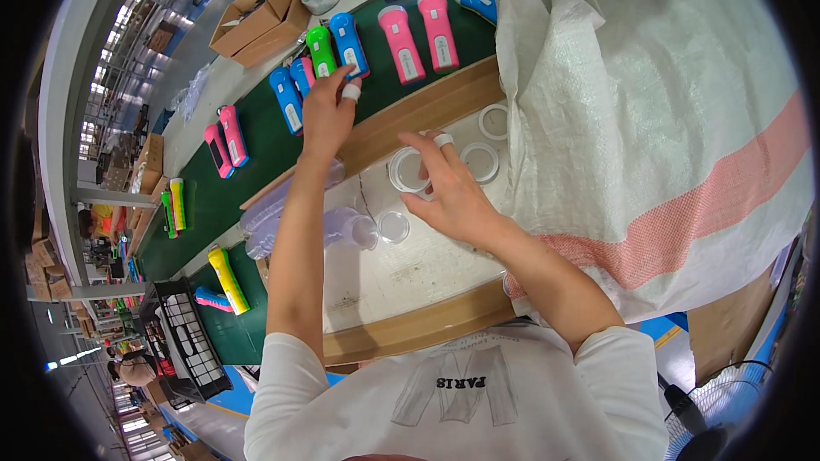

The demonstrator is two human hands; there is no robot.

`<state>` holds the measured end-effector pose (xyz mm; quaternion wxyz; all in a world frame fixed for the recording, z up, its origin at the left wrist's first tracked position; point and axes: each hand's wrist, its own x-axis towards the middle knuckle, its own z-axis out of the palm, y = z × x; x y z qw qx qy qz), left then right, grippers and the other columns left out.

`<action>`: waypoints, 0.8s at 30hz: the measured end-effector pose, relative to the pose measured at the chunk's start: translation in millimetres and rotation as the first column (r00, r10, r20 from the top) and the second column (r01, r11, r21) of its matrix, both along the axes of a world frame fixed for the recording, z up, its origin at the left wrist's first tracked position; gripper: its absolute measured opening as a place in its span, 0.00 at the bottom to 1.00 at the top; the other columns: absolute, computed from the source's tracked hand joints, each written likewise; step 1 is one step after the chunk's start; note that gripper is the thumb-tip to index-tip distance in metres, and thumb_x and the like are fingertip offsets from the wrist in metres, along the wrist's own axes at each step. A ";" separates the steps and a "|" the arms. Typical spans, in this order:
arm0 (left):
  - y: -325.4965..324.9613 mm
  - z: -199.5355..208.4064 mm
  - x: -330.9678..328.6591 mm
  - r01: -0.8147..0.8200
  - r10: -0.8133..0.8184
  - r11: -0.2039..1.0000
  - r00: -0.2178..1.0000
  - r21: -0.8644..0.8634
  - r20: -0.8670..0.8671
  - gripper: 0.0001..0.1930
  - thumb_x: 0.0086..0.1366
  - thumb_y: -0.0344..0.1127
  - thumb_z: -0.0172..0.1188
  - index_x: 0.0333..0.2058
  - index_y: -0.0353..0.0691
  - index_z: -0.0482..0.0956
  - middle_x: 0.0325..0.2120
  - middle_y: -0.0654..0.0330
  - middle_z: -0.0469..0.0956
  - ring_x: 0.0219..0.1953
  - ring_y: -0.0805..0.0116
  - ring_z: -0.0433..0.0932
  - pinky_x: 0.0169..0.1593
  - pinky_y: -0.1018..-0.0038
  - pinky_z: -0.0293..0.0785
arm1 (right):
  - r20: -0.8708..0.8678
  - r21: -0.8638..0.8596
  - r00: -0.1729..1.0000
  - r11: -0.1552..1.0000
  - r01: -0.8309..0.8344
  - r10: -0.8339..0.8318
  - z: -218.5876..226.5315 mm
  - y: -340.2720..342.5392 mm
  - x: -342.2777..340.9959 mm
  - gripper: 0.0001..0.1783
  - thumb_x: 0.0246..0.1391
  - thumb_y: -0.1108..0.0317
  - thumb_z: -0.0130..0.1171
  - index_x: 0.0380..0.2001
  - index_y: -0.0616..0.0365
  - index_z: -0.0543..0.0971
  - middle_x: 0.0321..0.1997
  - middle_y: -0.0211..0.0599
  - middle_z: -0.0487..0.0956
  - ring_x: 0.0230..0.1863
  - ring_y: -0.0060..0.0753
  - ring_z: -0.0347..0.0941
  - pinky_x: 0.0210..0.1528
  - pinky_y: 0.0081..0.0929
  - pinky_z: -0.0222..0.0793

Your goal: Assembling the bodies and caps of various colored plastic flashlights on a factory assembly line.

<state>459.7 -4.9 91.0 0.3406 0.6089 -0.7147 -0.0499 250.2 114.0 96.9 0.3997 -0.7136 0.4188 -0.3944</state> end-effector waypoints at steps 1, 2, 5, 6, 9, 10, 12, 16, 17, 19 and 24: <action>-23.6 -6.4 -1.0 -0.071 0.063 0.996 0.991 0.061 0.121 0.17 0.62 0.41 0.59 0.50 0.50 0.77 0.37 0.48 0.77 0.40 0.50 0.78 0.43 0.61 0.74 | 0.044 0.064 0.999 0.998 0.003 -0.006 0.6 -2.4 -1.4 0.38 0.42 0.77 0.63 0.60 0.57 0.64 0.56 0.44 0.64 0.38 0.31 0.67 0.45 0.23 0.69; -46.2 -18.8 4.0 -0.128 0.096 0.984 0.967 0.121 0.238 0.20 0.63 0.45 0.57 0.53 0.54 0.73 0.39 0.48 0.76 0.42 0.50 0.77 0.44 0.60 0.74 | 0.044 0.062 0.999 0.998 0.000 -0.003 0.3 -4.0 -0.1 0.38 0.42 0.77 0.63 0.60 0.57 0.64 0.56 0.44 0.64 0.38 0.31 0.67 0.45 0.23 0.69; -81.8 -29.2 -3.9 -0.231 0.120 0.952 0.886 0.201 0.449 0.25 0.63 0.53 0.54 0.59 0.61 0.67 0.45 0.49 0.75 0.47 0.47 0.75 0.47 0.55 0.73 | 0.137 0.112 0.990 0.994 0.005 -0.021 -6.2 -9.1 -2.6 0.38 0.42 0.80 0.62 0.60 0.55 0.64 0.59 0.45 0.61 0.39 0.27 0.66 0.47 0.20 0.68; -89.3 -24.5 -9.7 -0.262 0.105 0.923 0.877 0.284 0.468 0.26 0.62 0.53 0.56 0.59 0.62 0.67 0.46 0.49 0.75 0.48 0.48 0.75 0.48 0.55 0.73 | 0.161 0.070 0.987 0.998 0.008 -0.019 -9.6 -11.5 -5.2 0.38 0.42 0.79 0.62 0.60 0.55 0.64 0.47 0.42 0.63 0.40 0.31 0.67 0.47 0.25 0.69; -97.4 -18.6 5.1 -0.299 0.087 0.870 0.876 0.392 0.474 0.25 0.60 0.53 0.58 0.56 0.62 0.70 0.45 0.48 0.75 0.50 0.48 0.75 0.47 0.57 0.74 | 0.203 0.026 0.979 1.000 -0.001 -0.005 -12.5 -13.8 -6.5 0.38 0.43 0.78 0.61 0.60 0.55 0.63 0.34 0.39 0.66 0.40 0.35 0.67 0.47 0.30 0.69; -92.7 -25.2 23.8 -0.171 0.090 0.919 0.968 0.354 0.234 0.22 0.61 0.50 0.57 0.55 0.62 0.71 0.44 0.49 0.76 0.49 0.51 0.76 0.47 0.58 0.74 | 0.217 0.021 0.976 1.000 -0.013 0.008 -10.8 -13.8 -4.1 0.38 0.43 0.78 0.61 0.60 0.55 0.63 0.33 0.39 0.66 0.40 0.35 0.67 0.48 0.29 0.68; -74.9 -25.2 41.5 0.040 0.044 0.958 0.958 0.284 -0.285 0.18 0.62 0.42 0.53 0.52 0.55 0.73 0.38 0.52 0.77 0.42 0.62 0.78 0.43 0.67 0.74 | 0.242 0.037 0.970 0.999 -0.018 0.009 -8.4 -14.2 -4.4 0.38 0.42 0.78 0.61 0.60 0.55 0.63 0.33 0.39 0.66 0.40 0.35 0.67 0.48 0.29 0.68; 32.5 44.4 34.8 0.367 -0.018 0.891 0.619 0.269 -0.786 0.20 0.61 0.37 0.53 0.52 0.41 0.71 0.40 0.52 0.75 0.35 0.68 0.77 0.36 0.74 0.75 | 0.218 0.030 0.976 1.000 -0.005 -0.002 -5.0 -10.3 -12.7 0.39 0.42 0.77 0.62 0.60 0.56 0.62 0.39 0.40 0.68 0.40 0.34 0.67 0.47 0.29 0.68; 60.4 56.7 37.5 0.389 -0.034 0.886 0.599 0.253 -0.800 0.21 0.60 0.38 0.53 0.52 0.40 0.70 0.40 0.51 0.75 0.34 0.67 0.77 0.34 0.73 0.76 | 0.227 0.029 0.974 1.000 -0.010 0.003 -4.7 -10.1 -12.2 0.39 0.42 0.77 0.62 0.60 0.56 0.62 0.39 0.40 0.68 0.40 0.34 0.67 0.47 0.29 0.68; 111.9 77.7 43.5 0.433 -0.073 0.875 0.558 0.215 -0.826 0.22 0.59 0.38 0.54 0.52 0.38 0.70 0.40 0.49 0.75 0.32 0.65 0.78 0.30 0.72 0.77 | 0.259 0.031 0.966 1.000 -0.002 -0.006 -2.4 -9.3 -10.9 0.40 0.41 0.77 0.62 0.61 0.57 0.62 0.47 0.42 0.68 0.39 0.34 0.67 0.47 0.29 0.68; 200.6 112.6 50.9 0.512 -0.121 0.841 0.494 0.176 -0.861 0.23 0.58 0.40 0.56 0.50 0.37 0.69 0.42 0.39 0.74 0.31 0.62 0.78 0.25 0.71 0.77 | 0.373 0.161 0.928 0.985 -0.066 0.002 2.6 -2.5 -7.1 0.43 0.44 0.74 0.64 0.64 0.57 0.57 0.55 0.41 0.66 0.47 0.30 0.69 0.45 0.25 0.70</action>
